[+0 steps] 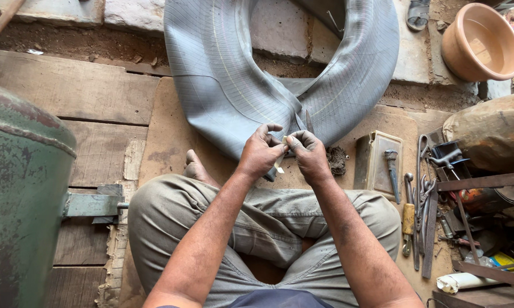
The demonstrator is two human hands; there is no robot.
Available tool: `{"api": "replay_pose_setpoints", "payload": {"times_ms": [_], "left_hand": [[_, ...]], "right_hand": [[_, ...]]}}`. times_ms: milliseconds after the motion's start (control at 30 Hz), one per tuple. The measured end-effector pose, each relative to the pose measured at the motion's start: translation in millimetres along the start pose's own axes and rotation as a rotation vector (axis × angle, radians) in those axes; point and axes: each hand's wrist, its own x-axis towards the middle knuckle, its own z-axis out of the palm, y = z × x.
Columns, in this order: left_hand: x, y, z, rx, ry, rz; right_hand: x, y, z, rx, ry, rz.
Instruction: The person sits on the floor and uses a metal scraper to clean a specific area on a large rubber tire. They then apply a patch to the cleaned spot and use a pair of scissors to trim the excess material from the patch.
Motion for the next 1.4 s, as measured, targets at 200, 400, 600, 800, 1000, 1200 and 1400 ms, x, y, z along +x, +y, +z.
{"api": "replay_pose_setpoints", "payload": {"times_ms": [200,400,600,800,1000,1200,1400], "left_hand": [[6.0,-7.6,-0.5,-0.182,0.012,-0.054],[17.9,-16.6,-12.6,-0.258,0.052,0.082],[30.2,-39.1,-21.7,-0.515,0.152,0.061],[39.8,-42.3,-30.4,-0.472,0.17,0.102],[35.0,-30.8,-29.9,-0.476,0.161,0.036],[32.4,-36.5,-33.5,-0.41,0.156,0.062],[34.4,-25.9,-31.8,-0.516,0.165,0.028]], "right_hand": [[8.9,-16.6,-17.2,-0.041,0.028,0.109],[26.0,4.0,-87.0,-0.895,0.19,0.377],[37.6,76.6,-112.1,-1.336,0.03,0.581],[44.1,107.4,-108.7,-1.341,0.096,0.586],[41.1,112.1,-105.8,-1.414,0.019,0.546],[38.4,97.5,-95.3,-1.353,-0.054,0.639],[34.8,92.3,-94.4,-1.099,-0.02,0.675]]}}
